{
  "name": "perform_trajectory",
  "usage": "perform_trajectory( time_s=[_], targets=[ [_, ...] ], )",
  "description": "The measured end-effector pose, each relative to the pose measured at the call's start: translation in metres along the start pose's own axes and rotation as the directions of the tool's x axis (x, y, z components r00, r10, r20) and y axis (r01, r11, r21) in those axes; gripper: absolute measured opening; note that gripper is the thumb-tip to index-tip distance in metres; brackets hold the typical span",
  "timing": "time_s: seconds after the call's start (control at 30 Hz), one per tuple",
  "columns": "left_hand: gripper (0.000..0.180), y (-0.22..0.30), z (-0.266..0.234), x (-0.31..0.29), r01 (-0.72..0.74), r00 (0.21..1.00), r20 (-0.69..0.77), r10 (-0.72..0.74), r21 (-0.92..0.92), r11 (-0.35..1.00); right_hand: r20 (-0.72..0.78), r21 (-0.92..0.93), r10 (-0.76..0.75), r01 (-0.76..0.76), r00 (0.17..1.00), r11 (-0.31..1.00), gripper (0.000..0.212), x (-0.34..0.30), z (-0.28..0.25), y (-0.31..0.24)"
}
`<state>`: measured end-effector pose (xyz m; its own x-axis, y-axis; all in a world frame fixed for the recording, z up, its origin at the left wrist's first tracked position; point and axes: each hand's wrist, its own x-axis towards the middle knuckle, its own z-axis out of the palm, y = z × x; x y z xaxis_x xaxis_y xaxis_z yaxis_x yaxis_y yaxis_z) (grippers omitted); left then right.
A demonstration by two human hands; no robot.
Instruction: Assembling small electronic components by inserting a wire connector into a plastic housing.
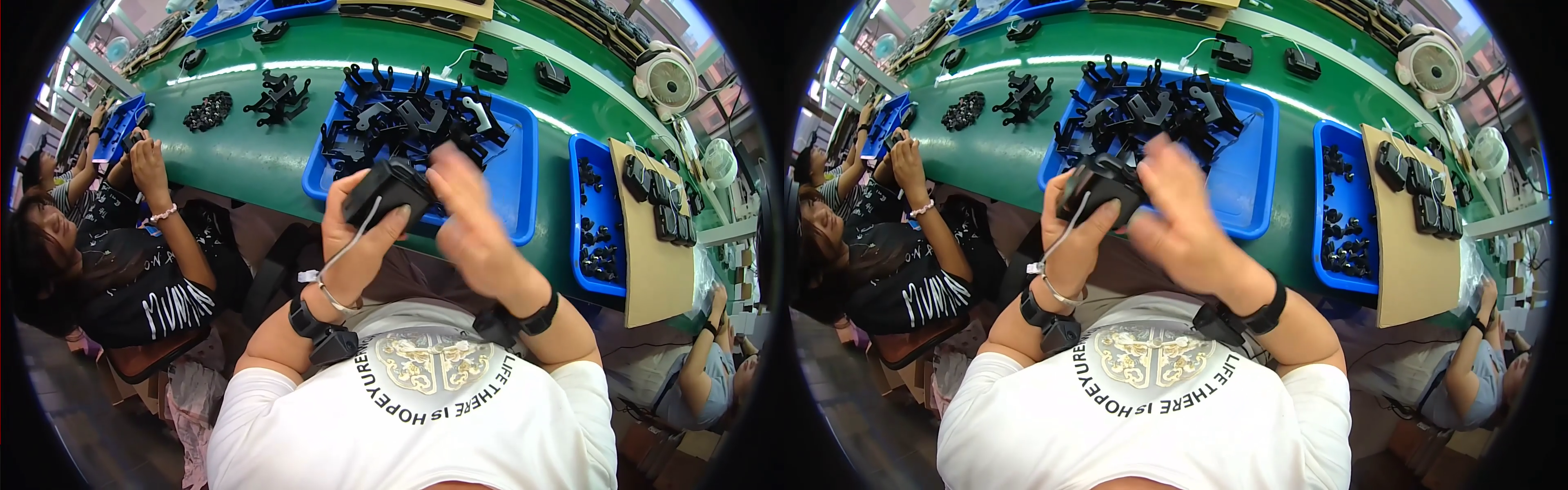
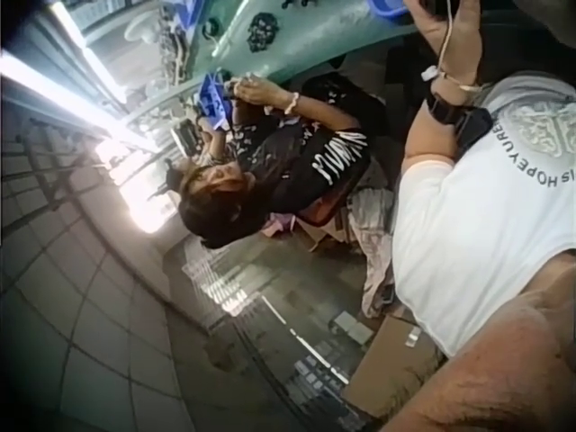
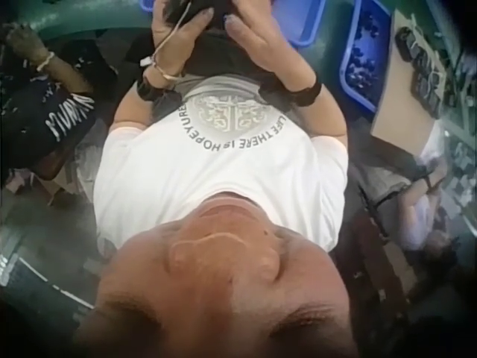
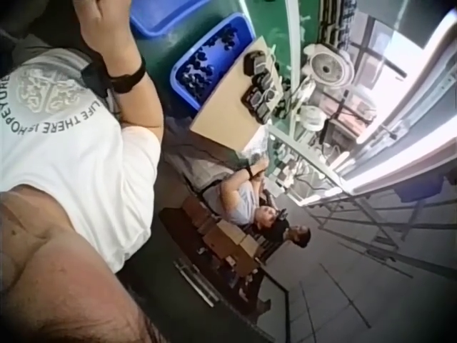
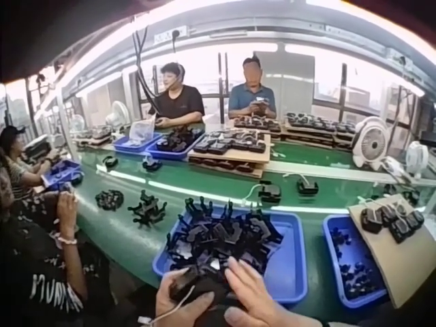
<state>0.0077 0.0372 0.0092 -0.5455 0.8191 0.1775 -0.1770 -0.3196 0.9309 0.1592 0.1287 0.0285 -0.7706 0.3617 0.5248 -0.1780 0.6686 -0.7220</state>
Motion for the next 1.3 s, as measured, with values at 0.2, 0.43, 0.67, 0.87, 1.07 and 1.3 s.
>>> perform_trajectory(
  time_s=[0.2, 0.43, 0.67, 0.87, 1.07, 1.3],
  targets=[
    [0.048, 0.002, 0.000, -0.002, 0.058, 0.998, -0.025, -0.059, -0.043, 0.997, -0.038, -0.202, -0.065, 0.056, 0.997, 0.978, 0.062, 0.011, -0.004, 0.017],
    [0.049, 0.005, 0.003, -0.005, 0.035, 0.999, -0.015, -0.035, 0.001, 0.999, 0.047, -0.164, -0.042, 0.050, 0.998, 0.985, 0.061, -0.003, 0.000, 0.009],
    [0.050, 0.004, -0.002, 0.000, -0.062, 0.997, -0.053, 0.062, -0.002, 0.998, 0.009, -0.078, -0.007, 0.008, 1.000, 0.997, 0.060, 0.005, 0.002, 0.005],
    [0.050, -0.003, 0.006, 0.000, -0.133, 0.991, -0.030, 0.134, 0.041, 0.990, 0.088, -0.054, -0.044, 0.049, 0.995, 0.997, 0.066, 0.008, 0.003, -0.010],
    [0.051, -0.005, 0.007, -0.003, -0.248, 0.967, 0.005, 0.254, 0.249, 0.936, -0.022, -0.122, -0.037, 0.034, 0.999, 0.992, 0.066, 0.006, 0.006, -0.001],
    [0.052, -0.004, 0.000, -0.001, -0.216, 0.975, -0.018, 0.221, 0.144, 0.966, -0.072, -0.115, -0.031, 0.023, 0.997, 0.993, 0.076, 0.008, 0.014, -0.008]
  ],
)
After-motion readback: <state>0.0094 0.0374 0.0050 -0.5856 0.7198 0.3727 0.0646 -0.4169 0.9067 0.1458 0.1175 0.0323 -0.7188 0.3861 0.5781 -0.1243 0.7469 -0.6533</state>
